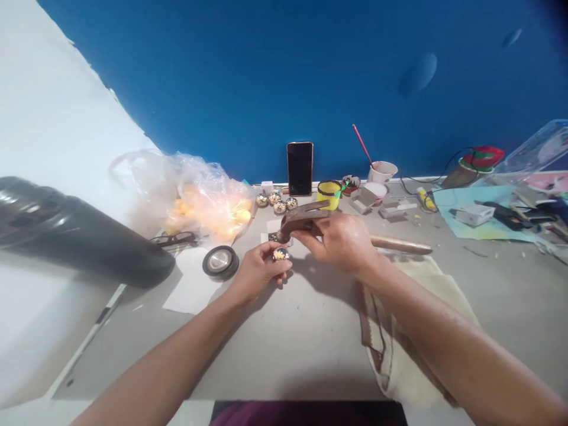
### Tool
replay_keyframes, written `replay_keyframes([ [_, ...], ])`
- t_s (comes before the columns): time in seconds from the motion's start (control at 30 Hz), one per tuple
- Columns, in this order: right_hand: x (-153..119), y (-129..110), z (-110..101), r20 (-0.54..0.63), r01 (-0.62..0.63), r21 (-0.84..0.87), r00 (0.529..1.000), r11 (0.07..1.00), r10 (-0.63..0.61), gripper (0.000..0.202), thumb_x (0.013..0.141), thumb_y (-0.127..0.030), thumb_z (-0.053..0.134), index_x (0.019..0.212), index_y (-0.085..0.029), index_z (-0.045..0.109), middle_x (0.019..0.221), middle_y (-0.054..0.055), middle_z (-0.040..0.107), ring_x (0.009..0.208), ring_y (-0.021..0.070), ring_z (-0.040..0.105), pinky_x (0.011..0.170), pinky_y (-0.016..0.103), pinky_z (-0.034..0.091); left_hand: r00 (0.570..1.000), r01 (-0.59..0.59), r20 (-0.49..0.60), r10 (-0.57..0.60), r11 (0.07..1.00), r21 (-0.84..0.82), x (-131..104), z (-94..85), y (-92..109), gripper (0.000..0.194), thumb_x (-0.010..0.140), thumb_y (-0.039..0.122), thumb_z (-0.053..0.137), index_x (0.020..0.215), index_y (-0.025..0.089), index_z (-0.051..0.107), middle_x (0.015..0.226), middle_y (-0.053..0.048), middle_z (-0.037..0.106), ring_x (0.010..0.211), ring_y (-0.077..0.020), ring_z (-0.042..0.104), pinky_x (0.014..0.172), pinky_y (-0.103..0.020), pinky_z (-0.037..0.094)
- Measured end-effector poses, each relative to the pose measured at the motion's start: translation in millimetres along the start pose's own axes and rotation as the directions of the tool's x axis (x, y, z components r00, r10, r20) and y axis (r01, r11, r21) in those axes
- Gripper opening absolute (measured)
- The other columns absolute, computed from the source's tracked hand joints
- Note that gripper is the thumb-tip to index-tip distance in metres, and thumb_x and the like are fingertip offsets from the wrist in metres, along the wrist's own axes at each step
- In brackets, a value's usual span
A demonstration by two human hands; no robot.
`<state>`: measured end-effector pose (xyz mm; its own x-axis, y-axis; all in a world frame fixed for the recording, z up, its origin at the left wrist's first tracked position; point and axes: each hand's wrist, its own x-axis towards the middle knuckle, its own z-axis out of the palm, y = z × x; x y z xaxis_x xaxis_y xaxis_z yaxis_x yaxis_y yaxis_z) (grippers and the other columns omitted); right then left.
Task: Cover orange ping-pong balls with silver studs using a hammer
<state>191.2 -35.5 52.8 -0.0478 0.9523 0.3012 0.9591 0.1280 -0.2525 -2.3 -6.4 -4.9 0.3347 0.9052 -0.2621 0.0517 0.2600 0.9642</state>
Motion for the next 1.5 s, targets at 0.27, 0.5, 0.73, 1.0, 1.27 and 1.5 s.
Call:
replay_keyframes([
  [0.27, 3, 5, -2, 0.050, 0.013, -0.030, 0.999, 0.999, -0.011, 0.050, 0.095, -0.060, 0.051, 0.090, -0.019, 0.078, 0.085, 0.011, 0.075, 0.079, 0.0252, 0.068, 0.064, 0.031, 0.039, 0.999, -0.001, 0.033, 0.002, 1.000, -0.030, -3, 2.6, 4, 0.035, 0.061, 0.015, 0.084, 0.091, 0.015, 0.067, 0.065, 0.003, 0.062, 0.045, -0.0099, 0.056, 0.049, -0.028, 0.051],
  [0.5, 18, 29, 10, 0.017, -0.290, 0.056, 0.957, 0.955, 0.289, 0.030, 0.086, -0.049, 0.068, 0.098, -0.021, 0.072, 0.092, 0.009, 0.075, 0.080, 0.0244, 0.067, 0.062, 0.030, 0.037, 0.997, 0.007, 0.072, -0.001, 0.997, -0.072, -5, 4.2, 6, 0.046, 0.062, 0.016, 0.082, 0.104, 0.017, 0.062, 0.069, 0.003, 0.062, 0.049, -0.0112, 0.056, 0.052, -0.031, 0.054],
  [0.73, 22, 43, 28, 0.199, -0.302, 0.019, 0.935, 0.953, 0.293, 0.014, 0.081, -0.027, 0.065, 0.094, -0.021, 0.066, 0.095, 0.008, 0.074, 0.080, 0.0218, 0.065, 0.061, 0.029, 0.034, 0.997, -0.010, 0.075, 0.011, 1.000, -0.015, -8, 5.6, 9, 0.046, 0.066, 0.016, 0.076, 0.110, 0.017, 0.063, 0.084, -0.002, 0.069, 0.056, -0.0130, 0.061, 0.058, -0.033, 0.055],
  [1.0, 25, 53, 35, 0.325, -0.253, -0.057, 0.910, 0.966, 0.257, 0.019, 0.077, -0.027, 0.068, 0.095, -0.021, 0.067, 0.099, 0.008, 0.072, 0.085, 0.0224, 0.065, 0.064, 0.029, 0.037, 1.000, 0.004, 0.011, -0.005, 0.995, 0.101, -16, 9.1, 19, 0.046, 0.063, 0.019, 0.078, 0.107, 0.016, 0.066, 0.067, 0.004, 0.061, 0.057, -0.0100, 0.052, 0.056, -0.024, 0.046],
  [1.27, 24, 44, 24, 0.235, -0.113, 0.032, 0.967, 0.993, 0.102, 0.021, 0.091, -0.031, 0.064, 0.106, -0.019, 0.071, 0.114, 0.011, 0.072, 0.111, 0.0273, 0.062, 0.083, 0.032, 0.044, 0.998, -0.052, -0.037, 0.059, 0.981, 0.185, -11, 7.2, 13, 0.038, 0.060, 0.021, 0.081, 0.095, 0.019, 0.067, 0.068, 0.004, 0.064, 0.056, -0.0103, 0.052, 0.054, -0.024, 0.044],
  [1.5, 43, 9, 37, 0.202, 0.157, 0.122, 0.963, 0.980, -0.179, 0.016, 0.095, -0.022, 0.060, 0.096, -0.020, 0.075, 0.104, 0.008, 0.076, 0.107, 0.0237, 0.062, 0.084, 0.030, 0.043, 0.985, -0.135, -0.073, 0.159, 0.955, 0.266, -11, 5.8, 8, 0.033, 0.063, 0.028, 0.083, 0.089, 0.018, 0.066, 0.063, 0.005, 0.061, 0.054, -0.0115, 0.053, 0.051, -0.025, 0.040],
])
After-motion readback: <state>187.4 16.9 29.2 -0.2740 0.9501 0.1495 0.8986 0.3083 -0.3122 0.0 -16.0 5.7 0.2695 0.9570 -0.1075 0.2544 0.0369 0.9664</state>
